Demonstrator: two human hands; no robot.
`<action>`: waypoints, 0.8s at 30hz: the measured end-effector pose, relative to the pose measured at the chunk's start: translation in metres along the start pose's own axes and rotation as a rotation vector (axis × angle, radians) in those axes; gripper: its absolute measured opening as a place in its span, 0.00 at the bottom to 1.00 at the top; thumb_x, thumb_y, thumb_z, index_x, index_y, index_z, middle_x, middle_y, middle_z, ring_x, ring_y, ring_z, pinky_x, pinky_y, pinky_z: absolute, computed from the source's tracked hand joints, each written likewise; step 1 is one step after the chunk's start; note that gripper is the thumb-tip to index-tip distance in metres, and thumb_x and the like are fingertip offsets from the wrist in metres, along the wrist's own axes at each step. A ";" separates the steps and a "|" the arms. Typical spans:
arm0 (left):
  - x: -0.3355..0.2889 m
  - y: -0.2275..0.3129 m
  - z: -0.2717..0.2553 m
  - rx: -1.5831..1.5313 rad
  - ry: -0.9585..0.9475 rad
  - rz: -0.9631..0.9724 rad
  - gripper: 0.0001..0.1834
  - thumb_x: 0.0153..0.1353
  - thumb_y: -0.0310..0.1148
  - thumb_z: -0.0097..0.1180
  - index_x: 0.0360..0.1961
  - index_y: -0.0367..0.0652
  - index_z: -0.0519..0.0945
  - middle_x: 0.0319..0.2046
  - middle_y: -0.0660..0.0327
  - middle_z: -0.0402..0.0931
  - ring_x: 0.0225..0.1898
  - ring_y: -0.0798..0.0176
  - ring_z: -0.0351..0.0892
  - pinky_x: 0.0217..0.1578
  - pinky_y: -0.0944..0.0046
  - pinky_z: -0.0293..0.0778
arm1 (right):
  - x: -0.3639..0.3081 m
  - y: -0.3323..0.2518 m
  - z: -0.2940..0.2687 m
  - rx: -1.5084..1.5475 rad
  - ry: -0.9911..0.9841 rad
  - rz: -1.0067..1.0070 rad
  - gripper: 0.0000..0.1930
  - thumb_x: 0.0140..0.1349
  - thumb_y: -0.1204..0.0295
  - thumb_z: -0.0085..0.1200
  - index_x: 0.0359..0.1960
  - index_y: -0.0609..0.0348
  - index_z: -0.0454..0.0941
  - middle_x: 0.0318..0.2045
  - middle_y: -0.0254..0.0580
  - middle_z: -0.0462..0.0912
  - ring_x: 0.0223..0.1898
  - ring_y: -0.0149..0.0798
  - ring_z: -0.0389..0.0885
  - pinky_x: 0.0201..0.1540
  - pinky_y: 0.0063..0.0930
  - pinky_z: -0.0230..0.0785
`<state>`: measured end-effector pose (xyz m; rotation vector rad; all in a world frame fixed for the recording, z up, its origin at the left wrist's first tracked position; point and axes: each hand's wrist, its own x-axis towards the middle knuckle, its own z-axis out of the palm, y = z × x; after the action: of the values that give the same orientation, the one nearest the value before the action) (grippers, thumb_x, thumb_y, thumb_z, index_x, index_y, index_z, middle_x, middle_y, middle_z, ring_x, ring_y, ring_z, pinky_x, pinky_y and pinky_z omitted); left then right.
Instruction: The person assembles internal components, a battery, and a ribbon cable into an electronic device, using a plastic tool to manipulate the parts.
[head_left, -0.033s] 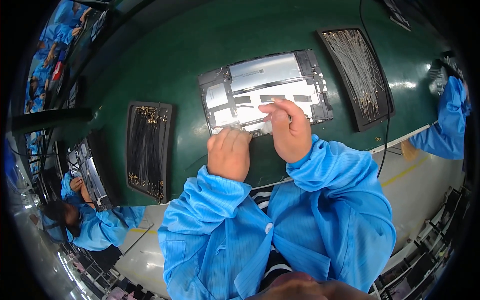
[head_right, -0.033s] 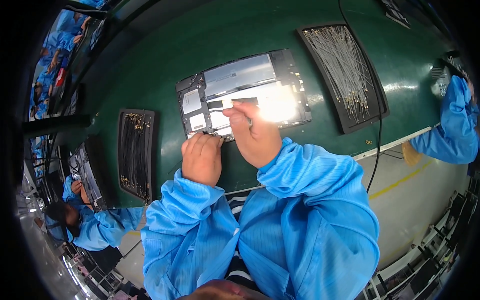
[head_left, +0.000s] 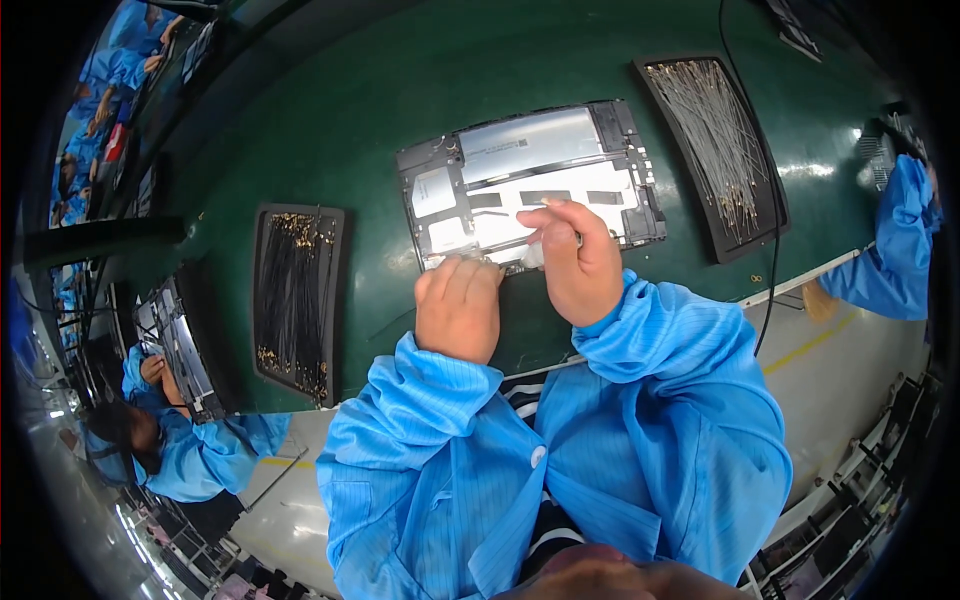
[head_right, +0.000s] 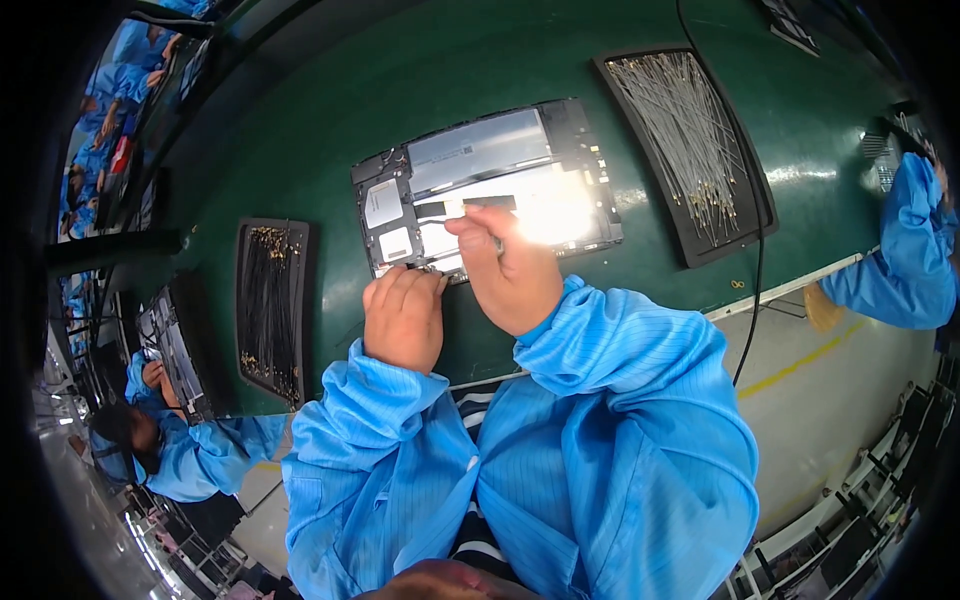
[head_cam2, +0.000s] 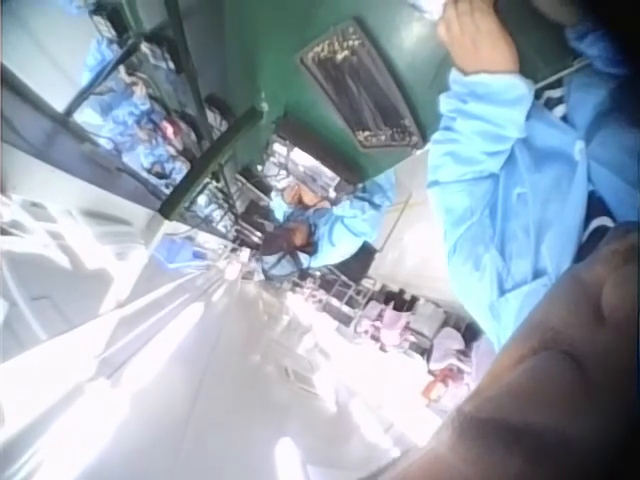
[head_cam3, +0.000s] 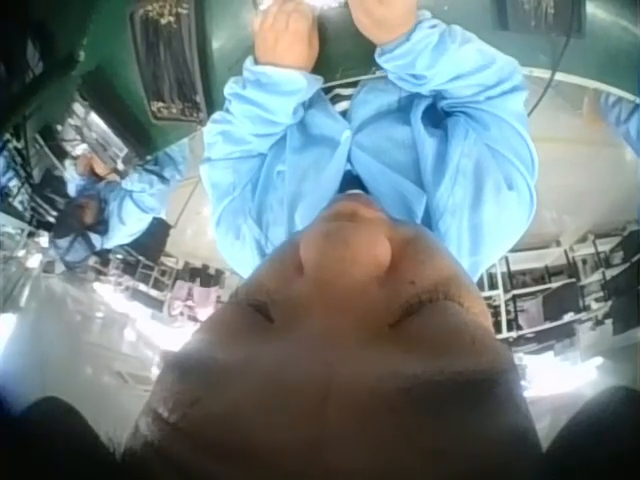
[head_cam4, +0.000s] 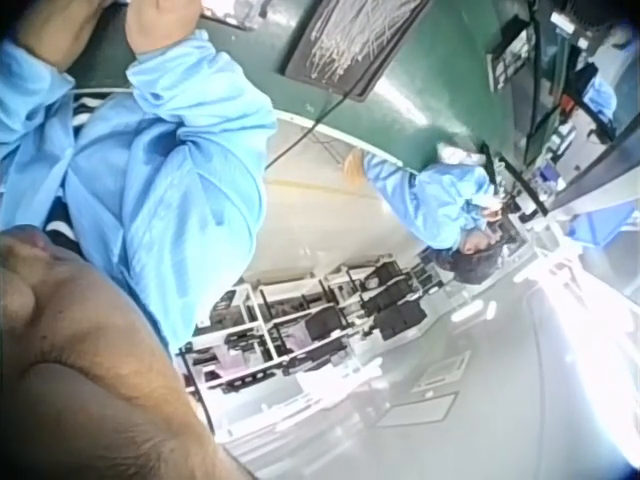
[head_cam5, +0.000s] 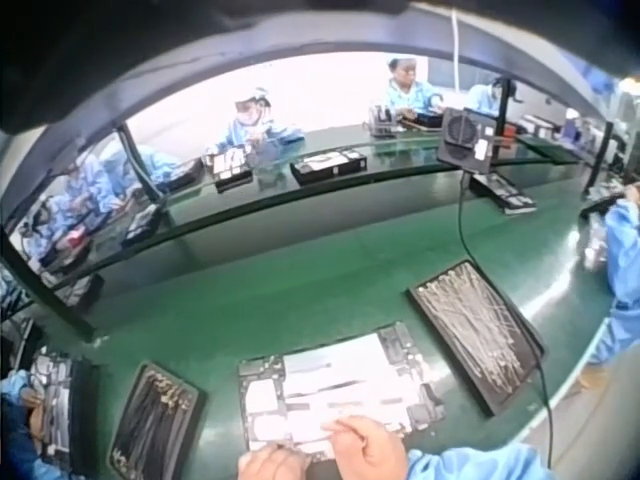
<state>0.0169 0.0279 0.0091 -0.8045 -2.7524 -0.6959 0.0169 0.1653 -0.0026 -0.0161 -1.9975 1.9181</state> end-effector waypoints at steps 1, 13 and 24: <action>0.000 0.000 0.000 0.009 -0.001 -0.004 0.09 0.41 0.22 0.54 0.28 0.40 0.73 0.28 0.57 0.72 0.36 0.54 0.69 0.39 0.59 0.61 | 0.000 0.000 0.000 0.000 -0.001 0.000 0.12 0.57 0.69 0.41 0.37 0.66 0.65 0.31 0.47 0.76 0.32 0.35 0.74 0.36 0.23 0.65; -0.001 -0.003 0.000 -0.004 -0.003 0.009 0.09 0.40 0.22 0.54 0.27 0.39 0.73 0.27 0.57 0.72 0.35 0.54 0.70 0.37 0.59 0.61 | 0.001 -0.002 -0.003 -0.040 -0.123 0.010 0.13 0.56 0.67 0.43 0.36 0.66 0.67 0.29 0.47 0.76 0.32 0.38 0.75 0.35 0.24 0.67; 0.000 -0.005 -0.004 0.056 -0.021 0.044 0.08 0.39 0.25 0.49 0.26 0.41 0.72 0.27 0.61 0.70 0.34 0.59 0.69 0.35 0.61 0.61 | 0.024 -0.030 0.006 -0.434 -0.556 -0.278 0.09 0.51 0.67 0.45 0.25 0.60 0.71 0.23 0.46 0.75 0.25 0.47 0.72 0.29 0.34 0.65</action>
<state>0.0139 0.0225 0.0103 -0.8620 -2.7509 -0.6027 0.0001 0.1641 0.0320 0.7113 -2.5672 1.3792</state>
